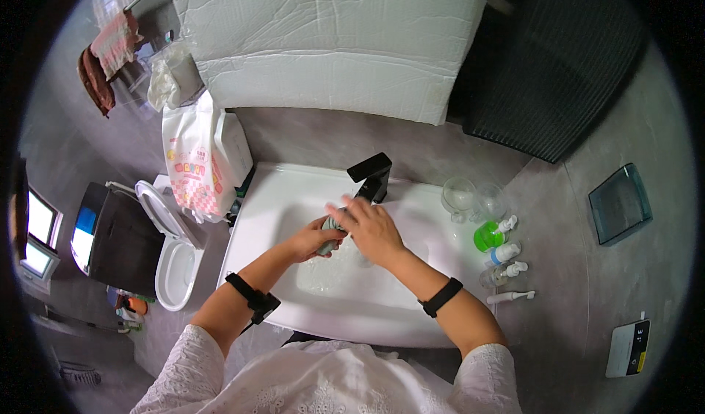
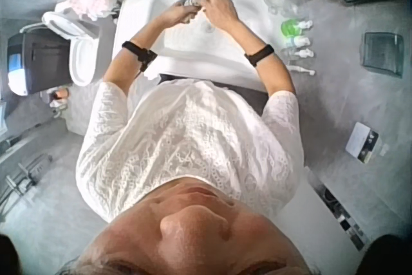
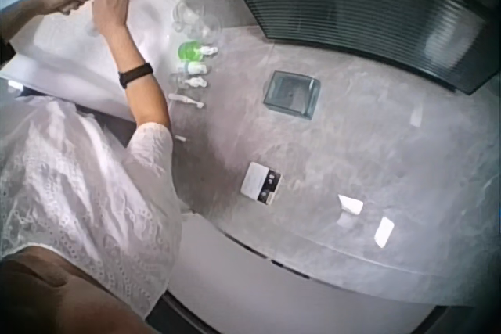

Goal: The person wipes down various surfaces in a bathroom using a cloth, including the wall, a glass shelf, the sink basin, and the vanity cabinet, after rinsing and wringing out the cloth in the sink.

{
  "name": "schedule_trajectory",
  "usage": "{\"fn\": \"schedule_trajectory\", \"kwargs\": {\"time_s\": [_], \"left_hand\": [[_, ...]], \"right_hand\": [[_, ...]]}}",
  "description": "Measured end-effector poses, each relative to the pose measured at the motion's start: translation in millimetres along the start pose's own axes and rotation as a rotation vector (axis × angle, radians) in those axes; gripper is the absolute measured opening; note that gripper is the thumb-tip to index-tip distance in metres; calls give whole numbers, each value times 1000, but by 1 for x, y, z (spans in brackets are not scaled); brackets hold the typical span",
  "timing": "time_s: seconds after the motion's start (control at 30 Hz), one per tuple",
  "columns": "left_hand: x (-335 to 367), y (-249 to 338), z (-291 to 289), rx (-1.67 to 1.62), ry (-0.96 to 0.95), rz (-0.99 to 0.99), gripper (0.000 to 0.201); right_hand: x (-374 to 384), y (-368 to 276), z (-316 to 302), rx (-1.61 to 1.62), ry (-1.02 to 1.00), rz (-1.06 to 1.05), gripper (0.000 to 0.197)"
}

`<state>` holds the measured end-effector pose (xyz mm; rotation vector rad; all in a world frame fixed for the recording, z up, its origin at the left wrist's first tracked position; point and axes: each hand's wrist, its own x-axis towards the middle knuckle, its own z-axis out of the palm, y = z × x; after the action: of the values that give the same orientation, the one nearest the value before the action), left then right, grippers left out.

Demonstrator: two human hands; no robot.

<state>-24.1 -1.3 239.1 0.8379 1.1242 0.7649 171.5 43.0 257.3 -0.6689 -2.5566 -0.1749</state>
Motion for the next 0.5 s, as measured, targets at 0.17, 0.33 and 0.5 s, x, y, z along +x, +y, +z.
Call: {"fn": "schedule_trajectory", "kwargs": {"time_s": [0.17,0.33,0.5], "left_hand": [[-24,16,2,-20,-320,-219,14],[26,-42,-25,991,-107,293,30],[25,-39,-15,1332,153,265,49]], "right_hand": [[-4,-19,19,-68,-169,-32,26],[-2,-29,65,-166,-211,-71,18],[18,-26,63,255,-733,380,28]]}}
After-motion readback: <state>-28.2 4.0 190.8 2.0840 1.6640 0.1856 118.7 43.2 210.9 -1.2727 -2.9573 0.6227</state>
